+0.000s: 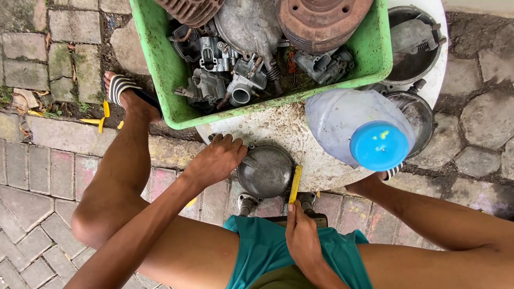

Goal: The person scrubs a round metal lid with a yellow brush while sitting on the ground. They briefly pick up a plastic bottle and pour liquid onto the lid before continuing to scrub the surface.

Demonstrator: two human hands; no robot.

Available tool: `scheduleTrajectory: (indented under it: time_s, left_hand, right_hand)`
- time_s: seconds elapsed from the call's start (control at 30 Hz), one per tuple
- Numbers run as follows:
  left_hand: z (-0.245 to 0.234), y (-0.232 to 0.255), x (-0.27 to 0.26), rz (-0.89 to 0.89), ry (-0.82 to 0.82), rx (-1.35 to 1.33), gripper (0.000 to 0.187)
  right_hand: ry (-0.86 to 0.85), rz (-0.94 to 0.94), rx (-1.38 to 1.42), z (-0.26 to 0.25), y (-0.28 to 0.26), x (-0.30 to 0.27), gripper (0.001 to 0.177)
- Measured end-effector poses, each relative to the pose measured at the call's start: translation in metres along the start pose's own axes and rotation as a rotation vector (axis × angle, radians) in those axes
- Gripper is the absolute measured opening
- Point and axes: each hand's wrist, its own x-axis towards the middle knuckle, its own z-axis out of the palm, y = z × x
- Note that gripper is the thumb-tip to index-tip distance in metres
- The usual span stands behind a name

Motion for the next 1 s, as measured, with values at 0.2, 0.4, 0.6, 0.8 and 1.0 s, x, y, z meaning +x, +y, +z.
scheduleTrajectory:
  time_s: [0.2,0.4,0.6,0.8,1.0]
  left_hand:
    - [0.013,0.001,0.000,-0.020,-0.112,-0.145,0.034]
    - [0.000,-0.001,0.005,-0.011,-0.053,-0.094,0.019]
    - [0.002,-0.002,0.004,0.000,-0.074,-0.084,0.022]
    - [0.007,-0.002,0.002,0.012,-0.058,-0.085,0.037]
    - [-0.002,0.000,0.004,-0.010,-0.034,-0.030,0.031]
  right_hand:
    - [0.111,-0.125,0.010,-0.011,-0.015,0.015,0.053]
    - [0.075,-0.189,0.082,-0.002,-0.006,0.009,0.033]
    - [0.014,-0.087,0.138,0.003,-0.016,-0.007,0.037]
    - [0.098,-0.224,0.125,-0.007,-0.014,0.010,0.031]
    - [-0.024,-0.025,0.084,0.020,0.011,-0.015,0.038]
